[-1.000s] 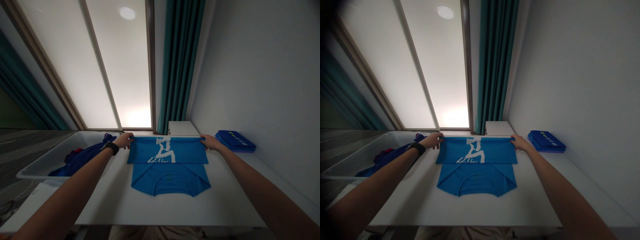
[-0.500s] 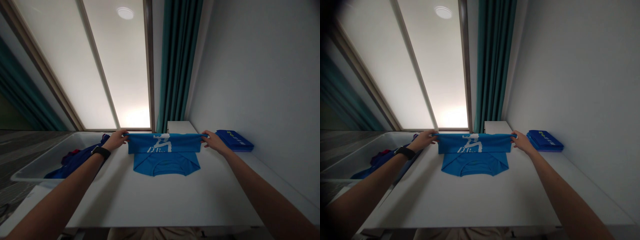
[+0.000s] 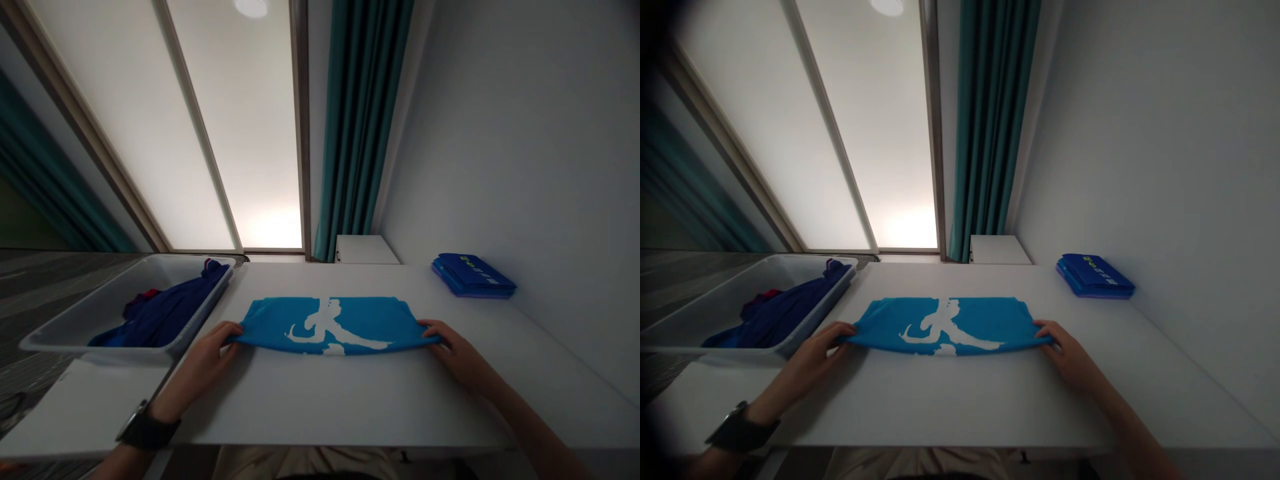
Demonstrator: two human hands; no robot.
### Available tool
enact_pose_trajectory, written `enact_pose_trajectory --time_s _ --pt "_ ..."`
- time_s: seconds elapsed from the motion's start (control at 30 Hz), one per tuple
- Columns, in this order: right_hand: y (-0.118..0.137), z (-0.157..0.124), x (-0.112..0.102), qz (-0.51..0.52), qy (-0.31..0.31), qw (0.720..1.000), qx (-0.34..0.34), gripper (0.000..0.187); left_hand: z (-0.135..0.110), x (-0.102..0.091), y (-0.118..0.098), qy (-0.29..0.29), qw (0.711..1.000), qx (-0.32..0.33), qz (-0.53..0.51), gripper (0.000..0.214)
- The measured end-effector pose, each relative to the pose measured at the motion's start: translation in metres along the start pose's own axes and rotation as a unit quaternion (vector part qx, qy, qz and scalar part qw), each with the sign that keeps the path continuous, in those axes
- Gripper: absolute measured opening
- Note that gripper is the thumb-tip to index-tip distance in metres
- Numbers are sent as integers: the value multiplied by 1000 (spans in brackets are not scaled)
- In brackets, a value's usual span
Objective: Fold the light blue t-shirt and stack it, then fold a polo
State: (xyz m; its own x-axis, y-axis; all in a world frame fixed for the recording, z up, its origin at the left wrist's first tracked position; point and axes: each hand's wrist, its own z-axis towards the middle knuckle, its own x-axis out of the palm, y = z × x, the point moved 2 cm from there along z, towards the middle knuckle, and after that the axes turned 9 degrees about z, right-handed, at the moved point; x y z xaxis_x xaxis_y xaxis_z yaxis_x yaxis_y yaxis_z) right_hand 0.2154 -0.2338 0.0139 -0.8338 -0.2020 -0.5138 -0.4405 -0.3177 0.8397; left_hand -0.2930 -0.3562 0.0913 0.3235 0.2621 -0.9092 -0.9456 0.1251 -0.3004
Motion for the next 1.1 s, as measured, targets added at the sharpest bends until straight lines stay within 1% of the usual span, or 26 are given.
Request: enact_pose_trajectory --time_s 0.13,0.27,0.43,0.6,0.77,0.83,0.97,1.1 --pt "-4 -14 10 -50 -14 998 -47 11 -22 14 0 -16 999 3 42 18" --pt "-5 -17 16 -88 -20 994 -68 13 -31 19 -5 -8 997 4 72 21" --pt "-9 -20 16 -99 -29 991 -79 15 -32 22 -6 7 996 21 89 22" --pt "-13 -22 16 -93 -46 992 -76 17 -31 21 -2 4 996 32 77 22" --pt "-8 -23 16 -94 -77 990 -75 17 -33 19 -1 -16 997 40 59 22" --pt "-5 -23 17 -92 -78 990 -67 18 -33 17 -1 -24 997 42 55 24" --pt "-4 -23 16 -94 -78 991 -52 22 -32 18 -1 -20 997 48 61 25" --pt "-3 -22 14 -115 -95 987 -60 26 -31 20 2 -32 995 63 71 24"
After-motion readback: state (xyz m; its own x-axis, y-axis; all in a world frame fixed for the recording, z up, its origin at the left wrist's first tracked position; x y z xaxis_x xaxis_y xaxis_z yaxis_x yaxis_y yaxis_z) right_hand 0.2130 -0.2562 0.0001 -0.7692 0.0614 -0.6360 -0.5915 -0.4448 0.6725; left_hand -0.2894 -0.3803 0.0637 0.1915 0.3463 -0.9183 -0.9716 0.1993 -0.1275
